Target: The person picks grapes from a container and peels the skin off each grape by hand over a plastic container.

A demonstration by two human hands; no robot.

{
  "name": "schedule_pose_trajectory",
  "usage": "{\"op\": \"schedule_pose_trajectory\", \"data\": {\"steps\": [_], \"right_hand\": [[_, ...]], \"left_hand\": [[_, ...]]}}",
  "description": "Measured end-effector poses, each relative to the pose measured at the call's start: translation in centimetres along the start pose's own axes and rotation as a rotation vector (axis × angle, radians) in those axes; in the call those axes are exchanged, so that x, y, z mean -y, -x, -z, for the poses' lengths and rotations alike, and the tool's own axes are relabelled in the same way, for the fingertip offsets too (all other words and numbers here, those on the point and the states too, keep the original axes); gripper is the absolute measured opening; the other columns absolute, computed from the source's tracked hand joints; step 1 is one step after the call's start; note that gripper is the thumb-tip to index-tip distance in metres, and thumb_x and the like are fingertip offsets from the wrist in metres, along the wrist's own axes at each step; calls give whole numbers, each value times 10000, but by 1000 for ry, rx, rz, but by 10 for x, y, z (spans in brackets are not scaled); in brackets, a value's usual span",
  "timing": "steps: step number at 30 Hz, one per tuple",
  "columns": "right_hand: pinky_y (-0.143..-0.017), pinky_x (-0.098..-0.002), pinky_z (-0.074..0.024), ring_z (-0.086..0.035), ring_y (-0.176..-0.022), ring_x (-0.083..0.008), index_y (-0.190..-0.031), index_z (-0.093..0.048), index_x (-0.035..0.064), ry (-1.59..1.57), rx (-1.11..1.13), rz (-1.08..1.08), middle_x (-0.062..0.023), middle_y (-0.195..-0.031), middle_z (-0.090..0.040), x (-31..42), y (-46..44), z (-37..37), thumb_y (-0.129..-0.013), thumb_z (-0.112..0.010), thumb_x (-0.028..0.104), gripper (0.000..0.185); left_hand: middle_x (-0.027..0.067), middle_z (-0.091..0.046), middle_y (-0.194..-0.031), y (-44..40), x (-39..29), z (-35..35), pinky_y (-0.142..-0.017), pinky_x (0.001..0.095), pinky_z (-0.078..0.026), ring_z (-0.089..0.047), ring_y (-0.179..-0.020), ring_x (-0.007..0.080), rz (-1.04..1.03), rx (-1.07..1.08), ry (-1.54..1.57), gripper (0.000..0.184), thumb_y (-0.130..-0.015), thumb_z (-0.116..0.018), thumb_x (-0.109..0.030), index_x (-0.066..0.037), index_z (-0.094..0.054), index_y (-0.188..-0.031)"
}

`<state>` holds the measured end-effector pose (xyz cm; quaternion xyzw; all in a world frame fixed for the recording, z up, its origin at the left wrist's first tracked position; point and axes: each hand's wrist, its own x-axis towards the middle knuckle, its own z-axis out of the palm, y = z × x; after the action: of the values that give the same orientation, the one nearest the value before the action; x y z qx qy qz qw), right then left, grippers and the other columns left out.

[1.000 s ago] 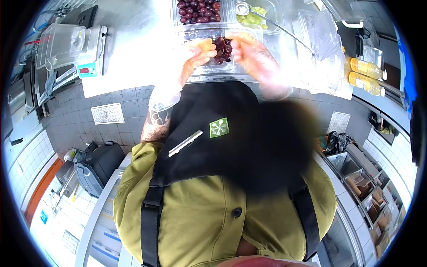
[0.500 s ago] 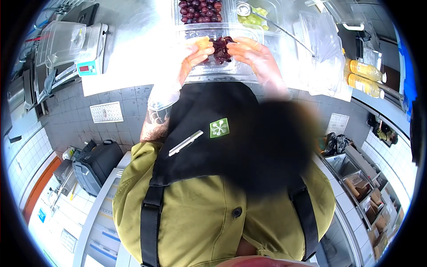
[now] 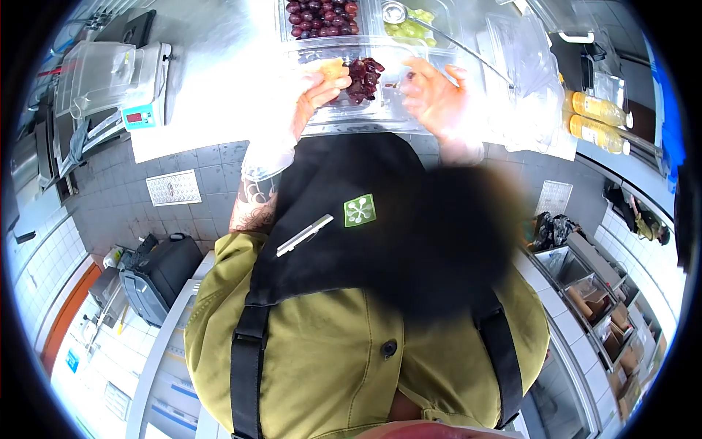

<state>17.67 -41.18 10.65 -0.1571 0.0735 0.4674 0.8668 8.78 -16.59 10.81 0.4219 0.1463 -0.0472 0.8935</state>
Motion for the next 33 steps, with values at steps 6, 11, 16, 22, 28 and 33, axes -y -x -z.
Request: {"op": "schedule_pose_trajectory", "data": {"steps": [6, 11, 16, 22, 28, 33], "right_hand": [[-633, -240, -429, -523, -661, -113, -1247, -460, -49, 1198, -492, 66, -112, -1002, -659, -11, 12, -3, -783, -555, 254, 562], [-555, -208, -417, -493, -599, -89, -1228, -406, -29, 1269, -625, 88, -124, -978, -689, -15, 23, 8, -789, -528, 308, 566], [-543, -229, -464, -520, -587, -109, -1243, -346, -50, 1311, -792, 139, -136, -942, -693, -12, 28, 17, -796, -496, 255, 562], [-534, -259, -476, -574, -562, -143, -1221, -461, -64, 1263, -950, 279, -110, -752, -641, -7, 33, 18, -755, -609, 216, 564], [-523, -219, -448, -516, -551, -99, -1254, -377, -58, 1397, -874, 320, -144, -993, -686, 0, 43, 12, -804, -443, 139, 496], [-548, -256, -471, -571, -588, -130, -1267, -417, 7, 1247, -613, 337, -122, -950, -692, 4, 47, 24, -787, -464, 75, 487]], "left_hand": [[256, -613, -1105, 1, -3, -5, -860, 323, -524, -639, -1007, 329, -11, -14, -28, 341, -890, -510, -88, 120, -543, -1159], [250, -614, -1110, 0, -2, -3, -878, 324, -510, -634, -1017, 323, -3, -2, -37, 352, -891, -506, -102, 116, -547, -1165], [265, -610, -1117, 0, 0, -4, -849, 302, -529, -636, -1017, 326, 0, -6, -33, 366, -870, -515, -87, 117, -546, -1173], [228, -619, -1106, 1, 0, -2, -881, 320, -506, -637, -1016, 307, 5, 9, -59, 350, -914, -499, -127, 108, -547, -1169], [239, -615, -1104, 0, 1, -1, -846, 318, -532, -643, -1002, 331, 6, -12, -38, 332, -907, -510, -103, 118, -547, -1153], [239, -614, -1106, 1, -2, -3, -850, 320, -529, -641, -1006, 334, 6, 1, -35, 330, -910, -503, -101, 118, -545, -1153]]}}
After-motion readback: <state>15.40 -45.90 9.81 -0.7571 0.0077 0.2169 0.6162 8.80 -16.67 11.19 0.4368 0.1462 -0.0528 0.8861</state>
